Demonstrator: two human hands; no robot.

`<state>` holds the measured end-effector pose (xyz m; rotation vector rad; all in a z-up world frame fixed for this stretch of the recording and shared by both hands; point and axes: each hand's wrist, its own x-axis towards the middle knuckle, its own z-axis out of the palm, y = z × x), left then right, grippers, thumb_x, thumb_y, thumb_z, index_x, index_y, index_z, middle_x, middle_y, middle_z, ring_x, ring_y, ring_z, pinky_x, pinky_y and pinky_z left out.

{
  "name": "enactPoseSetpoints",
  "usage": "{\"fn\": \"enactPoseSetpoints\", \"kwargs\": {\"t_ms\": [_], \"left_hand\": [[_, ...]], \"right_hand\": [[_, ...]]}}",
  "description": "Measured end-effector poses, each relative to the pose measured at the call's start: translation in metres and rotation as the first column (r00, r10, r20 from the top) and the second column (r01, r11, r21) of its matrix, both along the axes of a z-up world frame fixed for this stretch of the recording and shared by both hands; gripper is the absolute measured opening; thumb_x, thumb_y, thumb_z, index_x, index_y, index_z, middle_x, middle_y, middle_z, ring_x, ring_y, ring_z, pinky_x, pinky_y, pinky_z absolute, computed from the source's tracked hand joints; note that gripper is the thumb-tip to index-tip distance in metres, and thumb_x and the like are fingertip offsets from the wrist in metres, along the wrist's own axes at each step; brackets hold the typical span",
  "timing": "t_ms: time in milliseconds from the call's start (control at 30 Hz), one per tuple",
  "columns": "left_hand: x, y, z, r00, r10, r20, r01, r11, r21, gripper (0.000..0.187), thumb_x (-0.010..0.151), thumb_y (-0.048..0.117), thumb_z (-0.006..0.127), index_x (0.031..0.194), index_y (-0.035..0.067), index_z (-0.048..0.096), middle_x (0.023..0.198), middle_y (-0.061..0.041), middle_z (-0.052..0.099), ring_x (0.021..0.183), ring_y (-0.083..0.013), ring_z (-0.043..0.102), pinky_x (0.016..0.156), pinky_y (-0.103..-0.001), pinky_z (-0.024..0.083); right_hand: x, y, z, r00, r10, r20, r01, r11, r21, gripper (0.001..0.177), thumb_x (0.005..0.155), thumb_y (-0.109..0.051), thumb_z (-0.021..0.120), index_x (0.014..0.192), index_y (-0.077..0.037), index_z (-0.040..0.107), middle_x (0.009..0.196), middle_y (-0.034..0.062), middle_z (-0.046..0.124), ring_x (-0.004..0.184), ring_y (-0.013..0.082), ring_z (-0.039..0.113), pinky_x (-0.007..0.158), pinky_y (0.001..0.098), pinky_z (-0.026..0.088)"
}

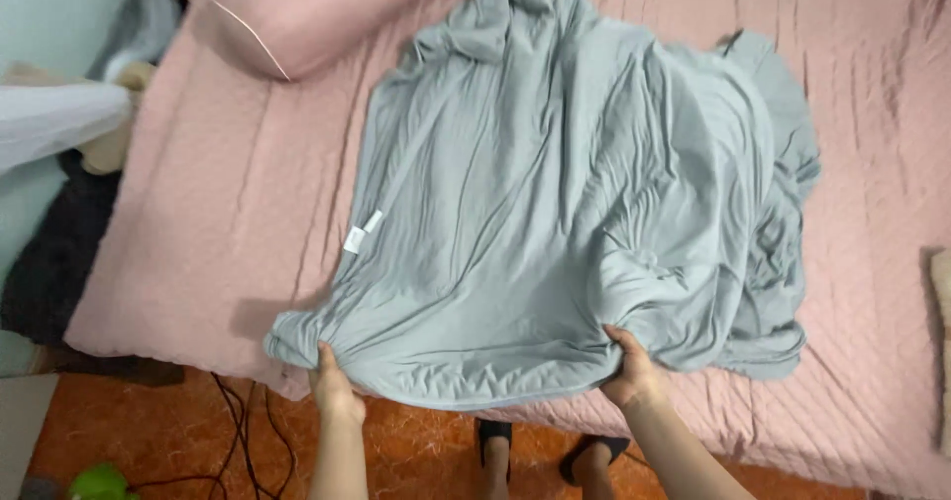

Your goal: The recorder is folding a light blue fitted bed sheet on a bed.

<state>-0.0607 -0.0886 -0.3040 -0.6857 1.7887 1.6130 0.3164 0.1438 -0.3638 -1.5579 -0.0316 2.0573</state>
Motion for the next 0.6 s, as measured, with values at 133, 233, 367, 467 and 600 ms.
{"fn": "enactPoseSetpoints", "kwargs": {"t_ms": [133, 233, 367, 467, 600], "left_hand": [[-0.016, 0.008, -0.029, 0.994, -0.099, -0.04, 0.093, 0.986, -0.137, 0.055, 0.106, 0.046, 0.047, 0.15, 0.013, 0.042, 0.149, -0.013, 0.054, 0.135, -0.0273, 0.056, 0.117, -0.043, 0.046], [-0.03, -0.006, -0.103, 0.983, -0.007, -0.186, -0.027, 0.983, -0.18, 0.084, 0.115, 0.042, 0.067, 0.166, 0.032, 0.001, 0.175, -0.01, 0.017, 0.159, -0.0402, 0.017, 0.118, -0.063, 0.035], [0.069, 0.017, -0.13, 0.991, 0.128, -0.042, -0.129, 0.991, -0.023, 0.056, 0.097, 0.022, 0.049, 0.151, 0.009, 0.039, 0.144, -0.011, 0.055, 0.127, -0.0231, 0.061, 0.106, -0.035, 0.051], [0.197, 0.036, -0.181, 0.938, -0.334, 0.093, 0.345, 0.873, -0.346, 0.059, 0.097, 0.012, 0.063, 0.153, 0.002, 0.046, 0.151, -0.023, 0.05, 0.147, -0.0401, 0.041, 0.123, -0.059, 0.031], [0.28, 0.084, -0.18, 0.947, -0.225, 0.227, 0.258, 0.958, -0.124, 0.057, 0.087, -0.001, 0.064, 0.143, 0.013, 0.058, 0.13, -0.007, 0.062, 0.109, -0.0259, 0.064, 0.087, -0.043, 0.057]], "right_hand": [[-0.044, -0.019, 0.012, 0.995, 0.036, 0.095, -0.029, 0.997, -0.075, 0.059, 0.087, -0.021, 0.059, 0.139, 0.006, 0.052, 0.143, 0.0268, 0.058, 0.126, 0.0369, 0.055, 0.115, 0.0464, 0.038], [-0.049, -0.023, -0.044, 0.998, -0.063, -0.015, 0.058, 0.975, -0.214, 0.072, 0.076, -0.025, 0.083, 0.135, 0.008, 0.059, 0.133, 0.0288, 0.065, 0.131, 0.0445, 0.059, 0.118, 0.0631, 0.036], [-0.079, -0.035, -0.027, 0.976, -0.206, -0.071, 0.188, 0.961, -0.201, 0.065, 0.082, -0.023, 0.079, 0.134, 0.008, 0.056, 0.134, 0.0246, 0.066, 0.131, 0.0376, 0.061, 0.121, 0.0596, 0.035], [-0.084, -0.035, -0.004, 0.964, -0.231, -0.13, 0.209, 0.964, -0.161, 0.048, 0.084, -0.018, 0.073, 0.125, 0.002, 0.06, 0.121, 0.0151, 0.069, 0.112, 0.0287, 0.068, 0.106, 0.0467, 0.051], [-0.063, -0.027, -0.031, 0.958, -0.131, -0.256, 0.089, 0.981, -0.171, 0.05, 0.086, -0.025, 0.074, 0.126, 0.0, 0.056, 0.126, 0.0129, 0.061, 0.114, 0.0284, 0.064, 0.103, 0.0439, 0.053]]}}
